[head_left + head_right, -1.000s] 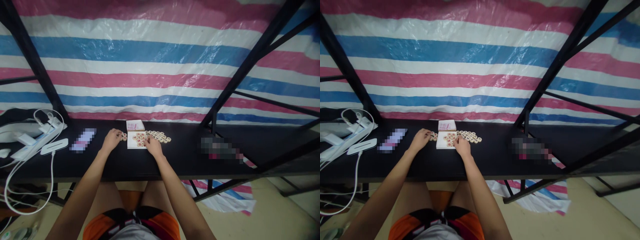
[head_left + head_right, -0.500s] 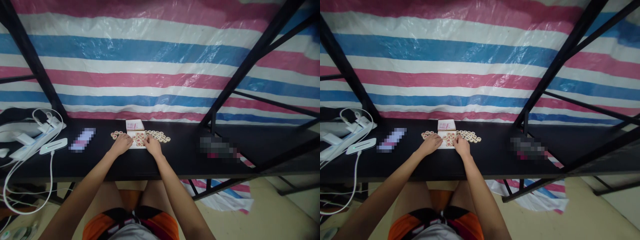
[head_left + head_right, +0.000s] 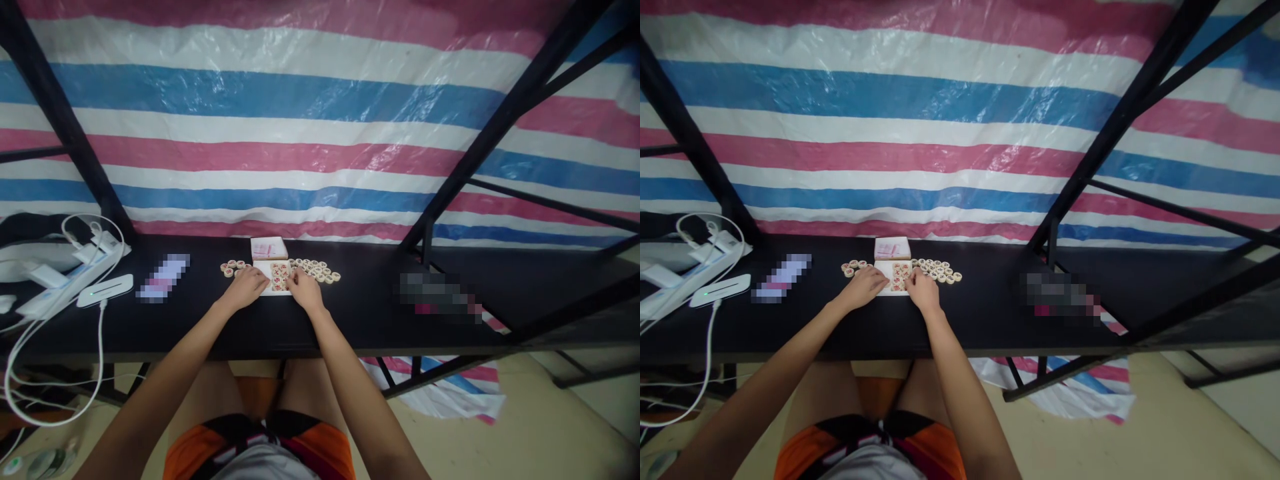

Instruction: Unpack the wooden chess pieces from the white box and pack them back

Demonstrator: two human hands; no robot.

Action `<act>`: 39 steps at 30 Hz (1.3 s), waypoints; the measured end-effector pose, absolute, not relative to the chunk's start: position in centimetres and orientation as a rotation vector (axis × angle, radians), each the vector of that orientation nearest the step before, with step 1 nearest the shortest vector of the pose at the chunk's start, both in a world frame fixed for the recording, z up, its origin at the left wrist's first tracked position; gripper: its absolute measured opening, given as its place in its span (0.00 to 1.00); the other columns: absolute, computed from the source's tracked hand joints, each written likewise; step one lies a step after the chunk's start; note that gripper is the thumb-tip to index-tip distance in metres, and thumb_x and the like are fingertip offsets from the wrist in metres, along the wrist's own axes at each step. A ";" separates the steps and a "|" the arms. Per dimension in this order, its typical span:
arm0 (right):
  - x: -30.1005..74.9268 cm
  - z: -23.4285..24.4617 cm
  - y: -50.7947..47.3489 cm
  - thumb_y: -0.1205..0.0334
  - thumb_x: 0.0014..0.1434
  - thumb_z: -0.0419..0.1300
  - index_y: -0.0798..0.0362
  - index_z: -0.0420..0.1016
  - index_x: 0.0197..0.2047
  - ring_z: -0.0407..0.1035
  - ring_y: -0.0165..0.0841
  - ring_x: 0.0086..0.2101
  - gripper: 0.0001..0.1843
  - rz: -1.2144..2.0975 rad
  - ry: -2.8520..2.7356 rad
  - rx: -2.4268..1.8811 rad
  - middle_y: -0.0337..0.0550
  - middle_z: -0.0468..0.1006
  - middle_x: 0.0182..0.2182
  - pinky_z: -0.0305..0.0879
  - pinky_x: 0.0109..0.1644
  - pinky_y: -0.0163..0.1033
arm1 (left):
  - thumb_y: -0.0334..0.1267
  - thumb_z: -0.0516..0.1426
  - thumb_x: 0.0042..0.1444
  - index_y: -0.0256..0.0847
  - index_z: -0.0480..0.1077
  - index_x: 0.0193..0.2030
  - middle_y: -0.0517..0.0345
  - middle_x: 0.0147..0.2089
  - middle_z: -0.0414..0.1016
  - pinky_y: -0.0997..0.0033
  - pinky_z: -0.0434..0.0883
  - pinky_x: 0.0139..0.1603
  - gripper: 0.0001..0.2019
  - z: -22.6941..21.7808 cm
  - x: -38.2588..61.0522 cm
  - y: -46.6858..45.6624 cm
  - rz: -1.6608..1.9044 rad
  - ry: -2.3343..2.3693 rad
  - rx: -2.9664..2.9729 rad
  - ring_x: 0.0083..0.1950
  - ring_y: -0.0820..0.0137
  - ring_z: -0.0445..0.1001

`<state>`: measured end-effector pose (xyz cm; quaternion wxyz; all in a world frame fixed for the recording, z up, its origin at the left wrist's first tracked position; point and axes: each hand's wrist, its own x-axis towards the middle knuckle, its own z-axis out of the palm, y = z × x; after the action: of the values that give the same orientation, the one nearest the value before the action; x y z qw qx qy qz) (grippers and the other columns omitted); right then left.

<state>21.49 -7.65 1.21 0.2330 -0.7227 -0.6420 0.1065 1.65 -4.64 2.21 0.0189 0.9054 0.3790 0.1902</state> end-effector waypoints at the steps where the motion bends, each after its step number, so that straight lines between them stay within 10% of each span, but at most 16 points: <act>1: 21.5 1.2 -7.7 0.57 0.59 0.52 0.50 0.69 0.40 0.69 0.33 0.32 0.09 0.294 -1.765 -1.983 0.39 0.75 0.29 0.55 0.36 0.34 | 0.43 0.47 0.64 0.41 0.76 0.40 0.51 0.42 0.76 0.60 0.61 0.53 0.18 2.2 1.6 -4.6 0.618 1.188 2.792 0.47 0.63 0.69; 21: 21.5 1.3 -7.7 0.58 0.59 0.52 0.50 0.69 0.38 0.70 0.33 0.32 0.08 0.286 -1.775 -1.968 0.39 0.75 0.29 0.55 0.35 0.33 | 0.41 0.53 0.57 0.39 0.72 0.47 0.53 0.43 0.76 0.66 0.67 0.49 0.14 3.4 -0.9 -3.8 1.042 1.271 2.470 0.45 0.65 0.71; 39: 21.5 1.2 -7.7 0.58 0.59 0.53 0.50 0.70 0.37 0.69 0.32 0.32 0.07 0.320 -1.738 -1.939 0.39 0.75 0.28 0.56 0.35 0.33 | 0.44 0.55 0.56 0.45 0.77 0.38 0.55 0.39 0.76 0.68 0.66 0.45 0.11 2.1 -3.6 -2.0 0.620 1.381 2.535 0.43 0.65 0.72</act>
<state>21.50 -7.72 1.22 0.2561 -0.7144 -0.6405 0.1178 -3.62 -2.02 2.11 0.0943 0.8548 0.4656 0.2089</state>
